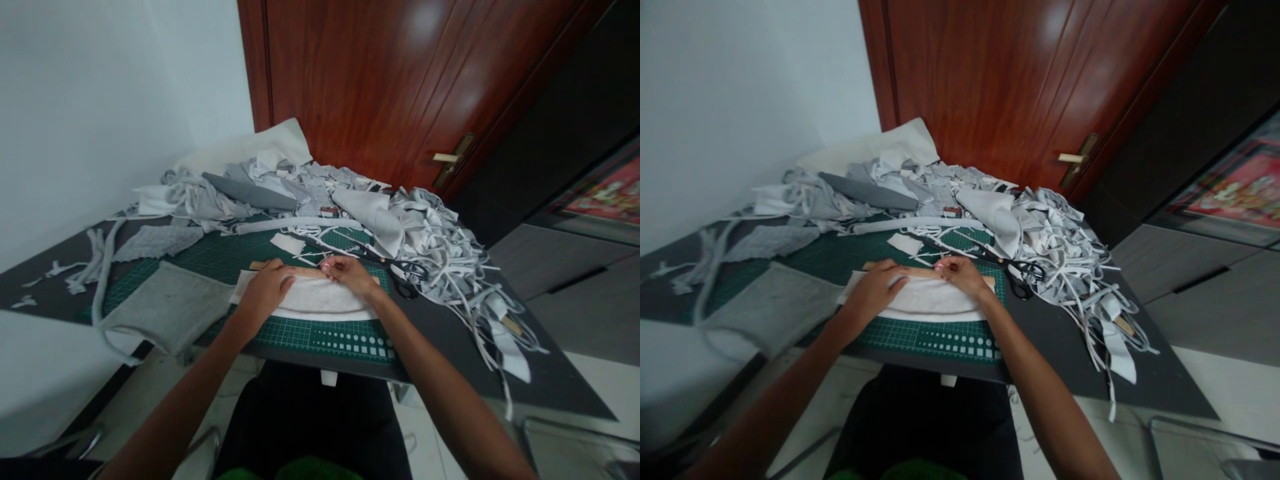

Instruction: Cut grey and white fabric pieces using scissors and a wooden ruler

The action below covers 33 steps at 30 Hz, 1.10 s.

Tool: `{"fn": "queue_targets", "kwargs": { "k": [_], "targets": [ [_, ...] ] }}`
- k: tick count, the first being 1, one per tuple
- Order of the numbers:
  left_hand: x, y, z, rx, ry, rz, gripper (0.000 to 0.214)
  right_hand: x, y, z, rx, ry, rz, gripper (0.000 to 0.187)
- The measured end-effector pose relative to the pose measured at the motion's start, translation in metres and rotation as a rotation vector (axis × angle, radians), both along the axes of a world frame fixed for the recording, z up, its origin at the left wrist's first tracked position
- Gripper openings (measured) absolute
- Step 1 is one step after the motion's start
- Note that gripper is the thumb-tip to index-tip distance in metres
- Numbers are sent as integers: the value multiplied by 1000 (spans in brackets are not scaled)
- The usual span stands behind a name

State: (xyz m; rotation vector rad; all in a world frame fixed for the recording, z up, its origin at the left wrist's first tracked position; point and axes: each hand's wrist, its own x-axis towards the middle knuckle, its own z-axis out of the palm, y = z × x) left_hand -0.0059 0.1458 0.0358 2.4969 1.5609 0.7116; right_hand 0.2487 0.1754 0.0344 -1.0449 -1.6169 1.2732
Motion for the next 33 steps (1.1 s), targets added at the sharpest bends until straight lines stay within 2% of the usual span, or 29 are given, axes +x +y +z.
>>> {"fn": "queue_targets", "kwargs": {
  "k": [7, 11, 15, 20, 23, 25, 28, 33],
  "targets": [
    [-44, 9, -6, 15, -81, 23, 37, -4, 1, -4, 26, -4, -13, 50],
    [-49, 8, -7, 34, -108, 17, 39, -2, 0, -4, 51, -22, -13, 51],
    [-48, 8, -10, 55, -128, 55, 50, -6, 4, -2, 85, -47, -9, 49],
    [-49, 9, -16, 60, -156, 86, 62, -45, 14, 3, 139, -88, 0, 28],
    [-47, 6, -16, 84, -161, 113, 58, -77, 18, 6, 188, -95, 2, 13],
    [-44, 3, -13, 98, -121, 108, 53, -89, 19, 6, 206, -84, -2, 10],
    [-39, -1, -5, 83, -22, 72, 46, -88, 20, 4, 203, -45, 5, 18],
    [-29, -2, 12, 26, 155, 61, 45, -64, 20, -1, 138, 52, 39, 43]
  ]
}}
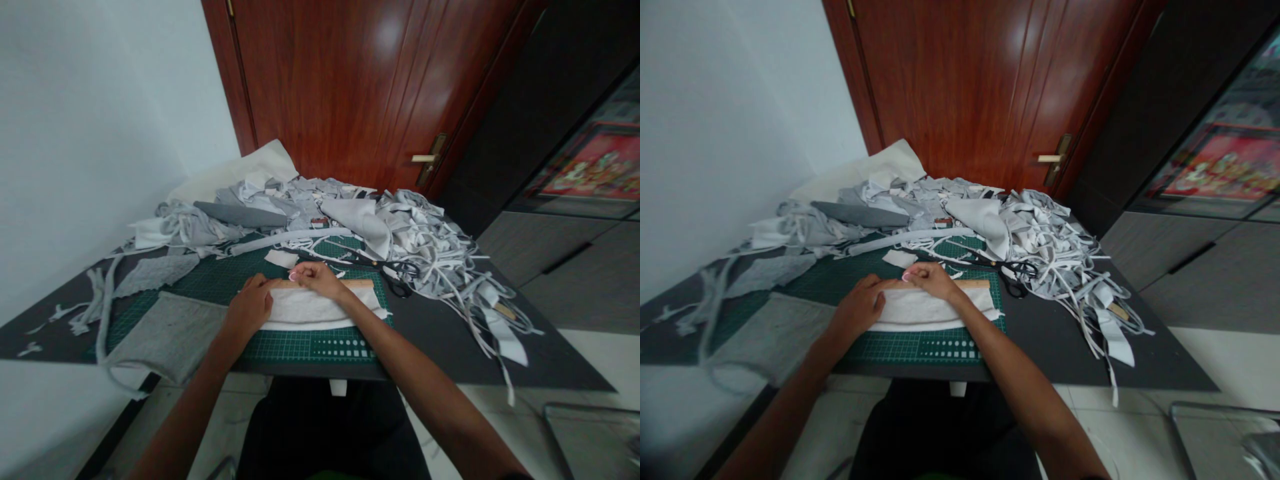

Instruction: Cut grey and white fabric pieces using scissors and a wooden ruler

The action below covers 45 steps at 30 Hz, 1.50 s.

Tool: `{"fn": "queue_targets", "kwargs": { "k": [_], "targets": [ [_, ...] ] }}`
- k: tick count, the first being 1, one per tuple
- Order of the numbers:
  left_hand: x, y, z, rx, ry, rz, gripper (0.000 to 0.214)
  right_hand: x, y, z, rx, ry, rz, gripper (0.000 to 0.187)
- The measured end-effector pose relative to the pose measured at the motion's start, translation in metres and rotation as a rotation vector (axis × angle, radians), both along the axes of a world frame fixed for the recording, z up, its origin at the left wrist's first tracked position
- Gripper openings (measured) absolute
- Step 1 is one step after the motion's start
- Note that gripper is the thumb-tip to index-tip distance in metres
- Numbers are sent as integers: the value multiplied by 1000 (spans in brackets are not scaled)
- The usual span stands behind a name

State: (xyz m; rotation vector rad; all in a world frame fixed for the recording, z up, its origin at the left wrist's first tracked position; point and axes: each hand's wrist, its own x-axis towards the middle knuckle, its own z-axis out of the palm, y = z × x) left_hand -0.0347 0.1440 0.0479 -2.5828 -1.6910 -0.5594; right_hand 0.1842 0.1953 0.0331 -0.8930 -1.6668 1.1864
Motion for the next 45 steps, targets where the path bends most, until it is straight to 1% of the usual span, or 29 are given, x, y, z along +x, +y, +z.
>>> {"fn": "queue_targets", "kwargs": {
  "k": [3, 5, 7, 9, 12, 14, 17, 21, 25, 28, 33, 39, 45],
  "targets": [
    [5, 1, 4, -22, 40, 20, 47, 6, -1, -1, -29, 66, -20, 51],
    [10, 2, 2, -17, 18, 39, 46, 5, -3, 0, -38, 97, -22, 52],
    [18, 5, 0, 0, -14, 31, 44, 2, -4, 2, -40, 122, -13, 52],
    [29, 9, -4, 10, -36, -25, 44, 0, -4, 3, -38, 151, -8, 52],
    [47, 14, -7, 18, -64, -157, 47, 0, -4, 5, -36, 196, -6, 53],
    [55, 16, -7, 30, -82, -213, 43, 0, -3, 4, -36, 220, -5, 53],
    [61, 16, -8, 43, -94, -245, 36, 1, -2, 4, -41, 241, -10, 52],
    [63, 14, -8, 41, -81, -275, 33, 3, -4, 4, -46, 233, -14, 52],
    [64, 11, -7, 30, -55, -287, 32, 13, -12, 4, -15, 194, -9, 56],
    [64, 9, -5, 16, -43, -288, 31, 29, -21, 2, 43, 135, -51, 56],
    [65, 5, -5, -6, -88, -254, 34, 54, -31, -1, 187, -36, -171, 38],
    [64, 4, -8, -30, -150, -246, 34, 55, -33, 0, 305, -176, -167, 32],
    [64, 4, -8, -26, -167, -258, 34, 55, -32, -6, 345, -263, -180, 26]
  ]
}}
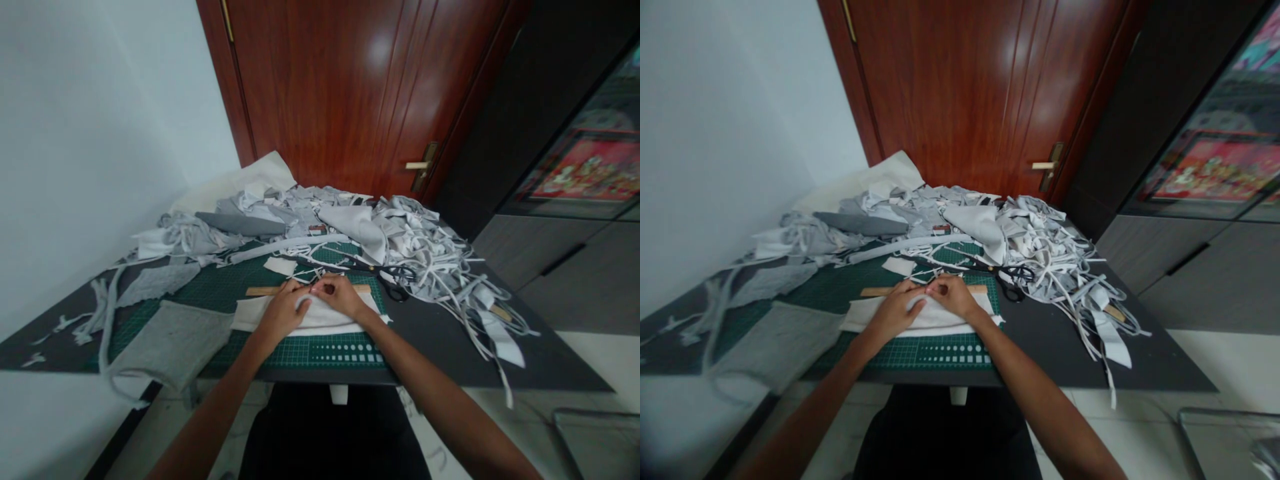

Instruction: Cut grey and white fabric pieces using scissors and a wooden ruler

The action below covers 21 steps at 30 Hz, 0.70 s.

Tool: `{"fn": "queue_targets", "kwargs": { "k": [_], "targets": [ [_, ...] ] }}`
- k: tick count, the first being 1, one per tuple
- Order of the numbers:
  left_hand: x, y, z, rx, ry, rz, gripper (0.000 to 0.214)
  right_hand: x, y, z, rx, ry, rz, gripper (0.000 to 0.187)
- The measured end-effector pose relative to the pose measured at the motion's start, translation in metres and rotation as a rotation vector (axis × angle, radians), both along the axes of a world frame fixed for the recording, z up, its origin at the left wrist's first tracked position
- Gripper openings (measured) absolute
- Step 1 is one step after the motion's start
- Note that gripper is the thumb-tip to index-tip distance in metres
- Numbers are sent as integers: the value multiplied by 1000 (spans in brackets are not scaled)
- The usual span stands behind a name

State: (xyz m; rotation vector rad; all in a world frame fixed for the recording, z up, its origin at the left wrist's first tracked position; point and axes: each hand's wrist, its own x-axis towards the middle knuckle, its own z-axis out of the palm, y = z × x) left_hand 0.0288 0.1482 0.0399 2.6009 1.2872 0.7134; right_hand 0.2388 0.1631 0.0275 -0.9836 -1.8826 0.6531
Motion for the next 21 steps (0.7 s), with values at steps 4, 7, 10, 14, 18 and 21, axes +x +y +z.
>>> {"fn": "queue_targets", "kwargs": {
  "k": [4, 7, 10, 14, 18, 21],
  "targets": [
    [0, -1, 0, -3, -6, -4, 35, 0, 0, -1, 11, -59, -12, 17],
    [0, -1, 1, 1, -2, 0, 36, -2, 0, 1, 19, -103, -28, 9],
    [0, -1, 2, 8, 9, -3, 36, -3, 1, 5, 22, -148, -37, 7],
    [-1, 1, 3, 18, 24, -8, 36, -1, 4, 10, 10, -205, -34, 7],
    [-1, 2, 3, 25, 34, -16, 34, 3, 7, 14, -2, -248, -24, 9],
    [-1, 3, 3, 27, 39, -11, 35, 4, 9, 16, -6, -274, -17, 12]
  ]
}}
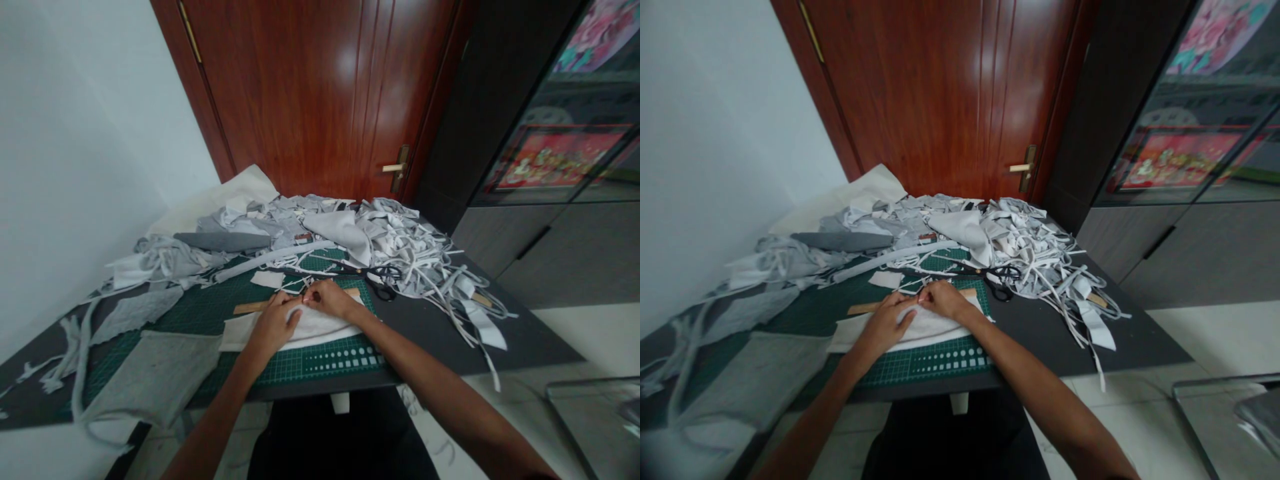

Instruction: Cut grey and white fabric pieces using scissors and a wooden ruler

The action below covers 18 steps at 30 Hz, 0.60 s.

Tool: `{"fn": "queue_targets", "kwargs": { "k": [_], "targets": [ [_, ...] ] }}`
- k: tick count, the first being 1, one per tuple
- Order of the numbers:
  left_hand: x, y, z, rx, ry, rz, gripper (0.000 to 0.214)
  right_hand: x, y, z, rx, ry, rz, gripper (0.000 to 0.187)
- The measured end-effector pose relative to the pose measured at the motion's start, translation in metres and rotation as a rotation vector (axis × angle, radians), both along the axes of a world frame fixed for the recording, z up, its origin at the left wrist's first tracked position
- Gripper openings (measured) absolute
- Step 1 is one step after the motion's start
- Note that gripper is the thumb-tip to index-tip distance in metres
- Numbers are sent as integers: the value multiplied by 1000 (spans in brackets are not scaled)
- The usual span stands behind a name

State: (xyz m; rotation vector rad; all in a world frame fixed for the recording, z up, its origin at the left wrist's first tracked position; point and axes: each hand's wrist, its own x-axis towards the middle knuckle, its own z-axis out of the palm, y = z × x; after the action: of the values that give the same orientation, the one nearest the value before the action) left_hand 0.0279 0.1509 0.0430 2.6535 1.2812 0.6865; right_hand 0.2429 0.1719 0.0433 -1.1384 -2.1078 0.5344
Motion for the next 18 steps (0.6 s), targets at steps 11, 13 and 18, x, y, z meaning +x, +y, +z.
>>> {"fn": "queue_targets", "kwargs": {
  "k": [11, 13, 18],
  "targets": [
    [1, -1, 2, -25, 6, -10, 40, 16, 3, 10, -39, -127, 29, 11],
    [0, 0, 0, -20, 2, -8, 40, 22, 2, 11, -47, -141, 33, 12],
    [-2, 2, -4, -2, -17, -9, 37, 39, -4, 14, -50, -159, 37, 10]
  ]
}}
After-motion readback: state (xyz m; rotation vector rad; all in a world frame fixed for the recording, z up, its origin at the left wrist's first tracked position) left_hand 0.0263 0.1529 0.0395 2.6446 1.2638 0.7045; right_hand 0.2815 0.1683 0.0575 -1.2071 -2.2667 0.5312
